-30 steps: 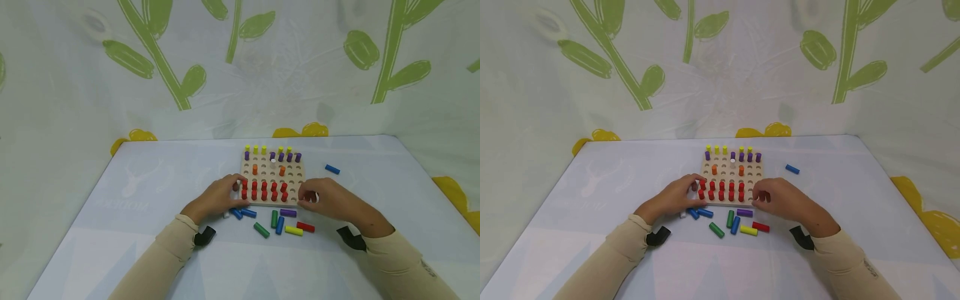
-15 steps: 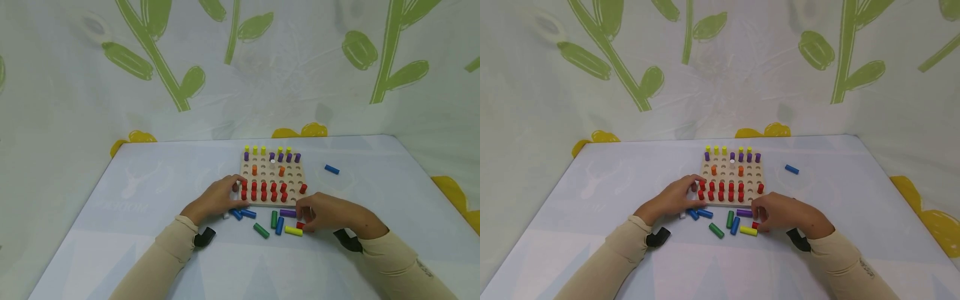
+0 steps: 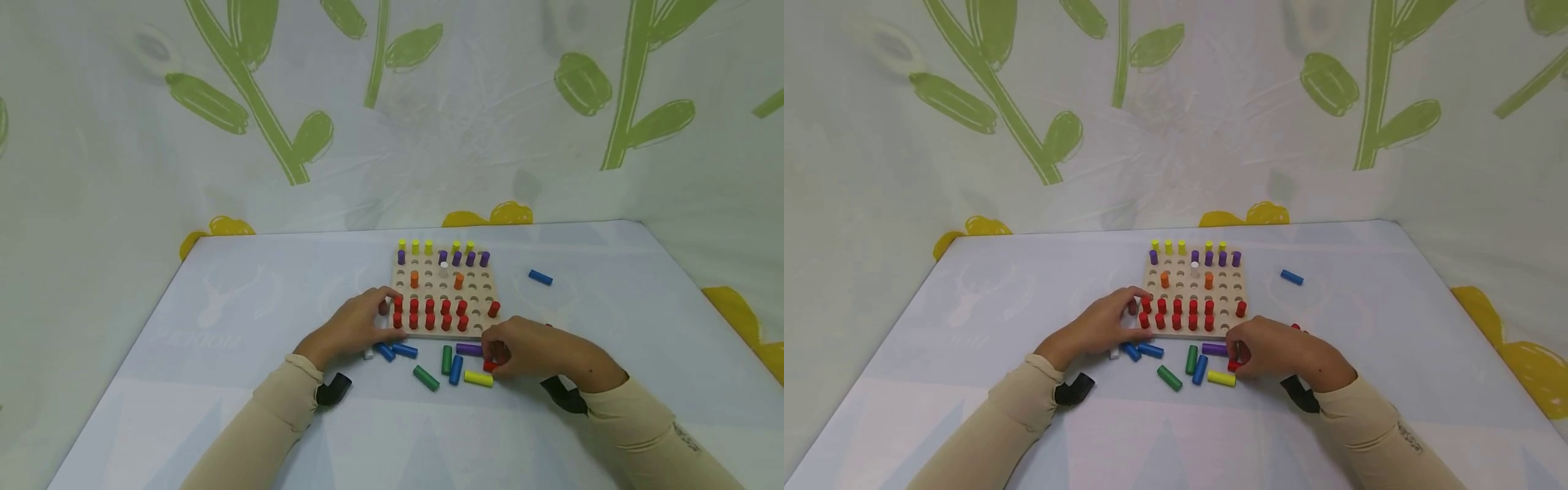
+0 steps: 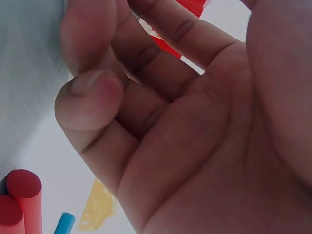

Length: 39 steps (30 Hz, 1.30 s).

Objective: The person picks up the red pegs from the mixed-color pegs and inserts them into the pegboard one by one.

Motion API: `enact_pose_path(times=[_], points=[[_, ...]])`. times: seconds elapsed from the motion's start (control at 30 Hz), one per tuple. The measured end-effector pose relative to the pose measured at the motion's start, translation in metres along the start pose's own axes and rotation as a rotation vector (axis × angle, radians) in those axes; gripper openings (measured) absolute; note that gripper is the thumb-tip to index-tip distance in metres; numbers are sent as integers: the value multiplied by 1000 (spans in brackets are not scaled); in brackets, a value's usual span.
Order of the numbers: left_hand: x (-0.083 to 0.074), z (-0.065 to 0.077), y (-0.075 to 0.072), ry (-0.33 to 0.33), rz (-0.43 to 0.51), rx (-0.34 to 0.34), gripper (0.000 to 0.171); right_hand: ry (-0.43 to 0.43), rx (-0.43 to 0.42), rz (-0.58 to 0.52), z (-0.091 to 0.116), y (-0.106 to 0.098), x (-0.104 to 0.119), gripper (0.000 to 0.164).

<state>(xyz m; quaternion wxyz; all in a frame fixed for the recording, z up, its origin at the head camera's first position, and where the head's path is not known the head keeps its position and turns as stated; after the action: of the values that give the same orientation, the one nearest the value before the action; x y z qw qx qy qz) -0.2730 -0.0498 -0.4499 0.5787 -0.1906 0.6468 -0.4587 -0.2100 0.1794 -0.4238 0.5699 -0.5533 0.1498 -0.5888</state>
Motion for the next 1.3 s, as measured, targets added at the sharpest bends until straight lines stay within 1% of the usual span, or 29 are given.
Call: enact_pose_path(times=[0.2,0.33,0.47,0.67,0.83,1.0,1.13,1.3], points=[[2,-1,1,-3,-2,0,73,-7,-1,4,0,-1,-1,19],[2,-2,2,2,0,-3,73,-34,-27,-5,0,-6,-1,19],[3,-3,3,10,-5,-9,73,-71,-89,-19,-2,-13,2,20],[3,-2,3,14,-7,-11,74,-82,-182,-23,-5,-22,4,24],[2,-1,1,18,-2,-14,74,-100,-293,-8,-5,-32,6,21],[1,0,2,15,3,-13,74,-104,-393,13,-4,-39,5,22],[0,0,1,14,3,-12,73,-87,-434,23,-4,-41,3,25],[-2,0,-1,22,-8,-17,72,-79,-454,27,-5,-42,2,25]])
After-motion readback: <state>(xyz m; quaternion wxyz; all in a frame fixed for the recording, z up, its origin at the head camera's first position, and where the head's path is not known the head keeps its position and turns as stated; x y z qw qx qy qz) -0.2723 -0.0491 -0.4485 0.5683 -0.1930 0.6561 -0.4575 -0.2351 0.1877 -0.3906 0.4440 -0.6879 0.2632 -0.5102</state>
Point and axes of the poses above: each hand's wrist, its own z-axis away from the middle knuckle, its own y-axis out of the palm, x = y × z, the point moved 8 cm from there along -z, towards the middle knuckle, and after that the axes turned 8 degrees about -x, right-handed, at the moved point
